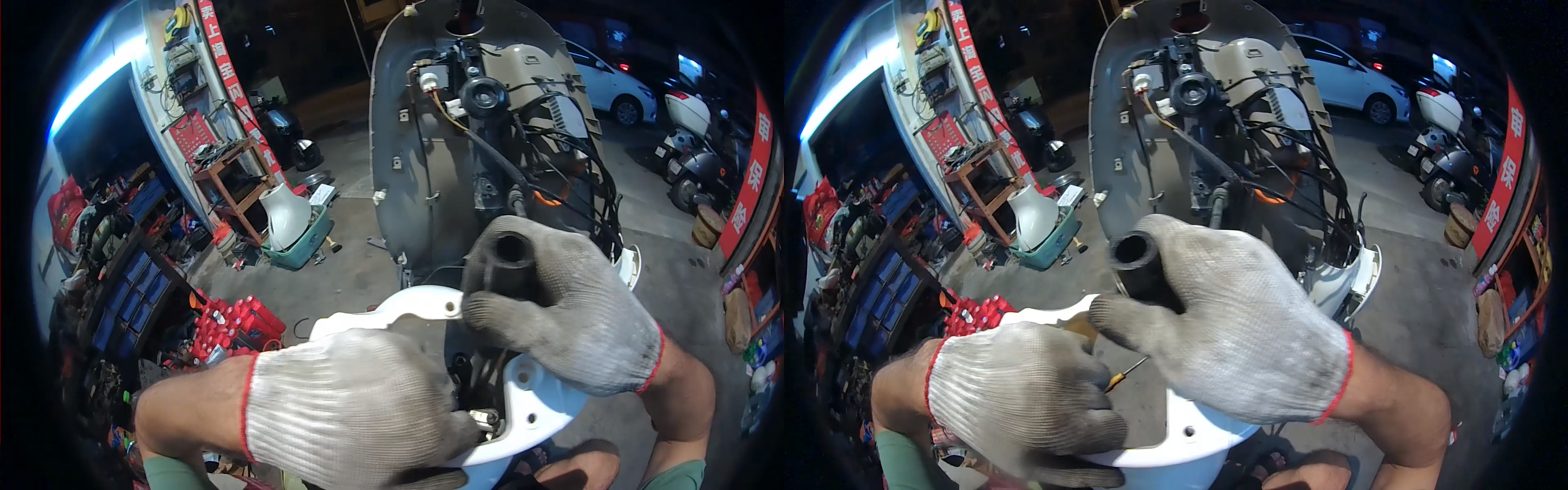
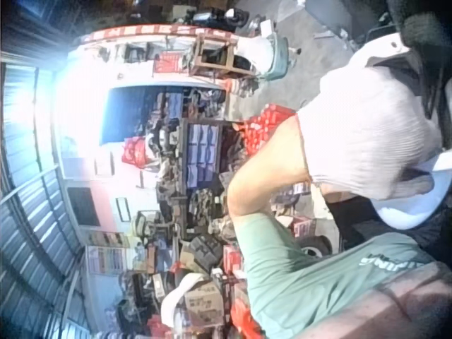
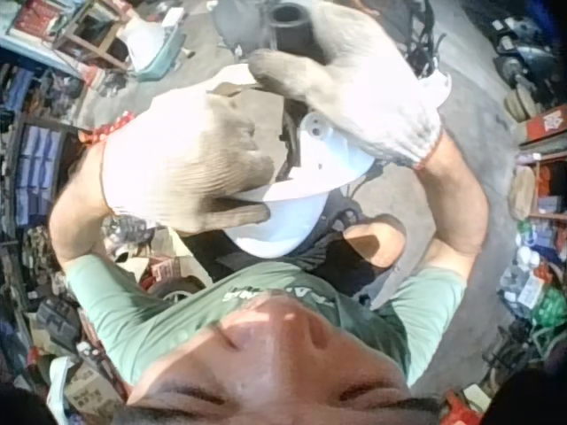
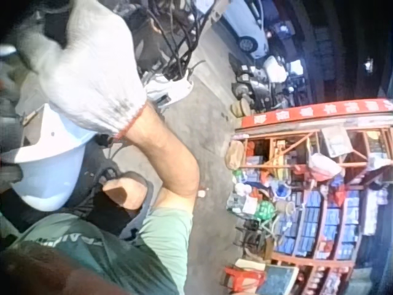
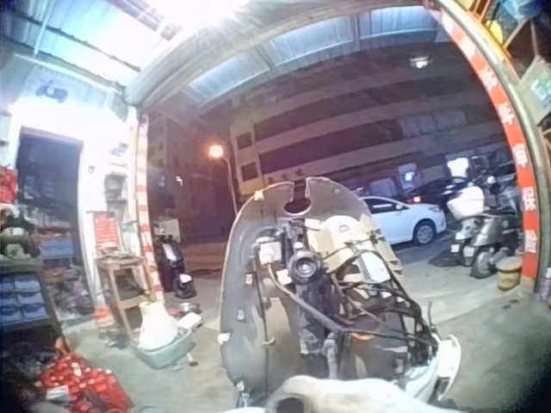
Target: The person assembles a scooter front fork by inserting the steering tube and brake components into the white fender housing and fitting the parts together by hand.
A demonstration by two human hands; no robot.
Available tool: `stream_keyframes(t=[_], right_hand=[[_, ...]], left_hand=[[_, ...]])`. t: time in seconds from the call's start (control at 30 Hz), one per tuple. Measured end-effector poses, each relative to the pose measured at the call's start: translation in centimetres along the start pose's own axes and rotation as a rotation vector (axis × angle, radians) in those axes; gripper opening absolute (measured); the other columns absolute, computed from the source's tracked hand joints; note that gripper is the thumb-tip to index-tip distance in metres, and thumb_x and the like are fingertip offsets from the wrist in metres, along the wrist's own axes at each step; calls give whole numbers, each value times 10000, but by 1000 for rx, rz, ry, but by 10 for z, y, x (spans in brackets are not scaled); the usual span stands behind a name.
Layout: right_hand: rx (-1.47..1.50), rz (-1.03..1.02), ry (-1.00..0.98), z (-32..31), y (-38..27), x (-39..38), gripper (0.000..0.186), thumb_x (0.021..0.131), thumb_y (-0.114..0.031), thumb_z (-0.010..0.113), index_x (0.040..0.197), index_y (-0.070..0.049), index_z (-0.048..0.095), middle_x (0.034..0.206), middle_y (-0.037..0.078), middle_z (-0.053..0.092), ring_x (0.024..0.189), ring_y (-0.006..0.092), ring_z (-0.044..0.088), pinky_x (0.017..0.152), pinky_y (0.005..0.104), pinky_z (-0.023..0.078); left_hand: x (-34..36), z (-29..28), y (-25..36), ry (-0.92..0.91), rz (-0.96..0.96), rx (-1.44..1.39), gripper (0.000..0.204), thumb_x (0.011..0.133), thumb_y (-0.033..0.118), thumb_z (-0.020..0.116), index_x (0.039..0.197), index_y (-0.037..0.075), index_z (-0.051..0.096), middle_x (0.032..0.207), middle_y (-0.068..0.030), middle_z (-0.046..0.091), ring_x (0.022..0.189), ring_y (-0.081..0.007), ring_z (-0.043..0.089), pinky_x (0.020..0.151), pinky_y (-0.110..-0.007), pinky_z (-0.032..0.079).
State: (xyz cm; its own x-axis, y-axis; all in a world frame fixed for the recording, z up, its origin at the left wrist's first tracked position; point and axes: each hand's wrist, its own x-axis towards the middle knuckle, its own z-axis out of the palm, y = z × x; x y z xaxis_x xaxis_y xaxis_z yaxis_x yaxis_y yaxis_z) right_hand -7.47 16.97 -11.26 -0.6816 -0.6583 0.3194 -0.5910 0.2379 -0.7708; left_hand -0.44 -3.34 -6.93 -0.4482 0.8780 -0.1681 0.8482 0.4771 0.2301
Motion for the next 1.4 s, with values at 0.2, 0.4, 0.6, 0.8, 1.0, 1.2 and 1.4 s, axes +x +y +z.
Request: stream_keyframes(t=[0.2, 0.4, 0.6, 0.8, 1.0, 1.2, 1.4], right_hand=[[106, 113, 24, -5, -6, -3, 185, 863, -189, 741, 935, -25, 695, 848, 59, 697, 769, 140, 692, 703, 303, 574], [-2, -10, 35, -5, -2, -5, 226, 865, -235, 747, 952, -30, 713, 833, 58, 687, 797, 144, 685, 728, 315, 571], [41, -99, 77, -23, 7, -22, 226, 921, -230, 753, 906, -24, 663, 721, 41, 636, 661, 113, 610, 612, 311, 505], [67, -90, 58, -32, 17, -25, 272, 962, -287, 696, 974, -16, 677, 814, 79, 662, 688, 147, 608, 628, 328, 499], [72, -29, 75, -27, 26, -32, 366, 993, -352, 665, 1113, -6, 657, 828, 87, 666, 735, 160, 620, 679, 345, 511], [232, -22, 75, -7, 41, -35, 365, 1036, -375, 617, 1105, -18, 645, 880, 51, 664, 808, 122, 616, 747, 323, 534], [357, 10, 83, 14, 50, -38, 323, 1020, -344, 651, 1101, -31, 646, 925, 39, 675, 882, 108, 626, 820, 304, 535]], left_hand=[[0, 8, 19, 170, -107, 79, 270, 769, 320, 776, 823, 65, 702, 734, -123, 661, 795, -340, 671, 706, -444, 552], [3, -5, 22, -70, -174, -13, 409, 989, 467, 608, 931, 71, 689, 692, -128, 638, 665, -330, 680, 594, -448, 538], [18, 2, 14, 25, -86, -215, 426, 981, 461, 607, 910, 48, 685, 762, -151, 657, 736, -372, 667, 664, -463, 547], [24, 17, 8, 69, -175, -267, 388, 944, 396, 656, 1029, 21, 710, 813, -186, 704, 805, -375, 705, 703, -464, 563], [29, 52, 3, 148, -128, -146, 411, 938, 447, 692, 946, 38, 734, 722, -176, 626, 727, -373, 648, 666, -467, 508], [31, 70, 8, 110, -187, -20, 449, 960, 504, 624, 937, 73, 747, 735, -153, 657, 746, -345, 673, 677, -467, 538], [30, 95, 3, 123, -205, -42, 437, 966, 477, 608, 943, 60, 737, 711, -163, 662, 747, -362, 670, 680, -472, 538]])
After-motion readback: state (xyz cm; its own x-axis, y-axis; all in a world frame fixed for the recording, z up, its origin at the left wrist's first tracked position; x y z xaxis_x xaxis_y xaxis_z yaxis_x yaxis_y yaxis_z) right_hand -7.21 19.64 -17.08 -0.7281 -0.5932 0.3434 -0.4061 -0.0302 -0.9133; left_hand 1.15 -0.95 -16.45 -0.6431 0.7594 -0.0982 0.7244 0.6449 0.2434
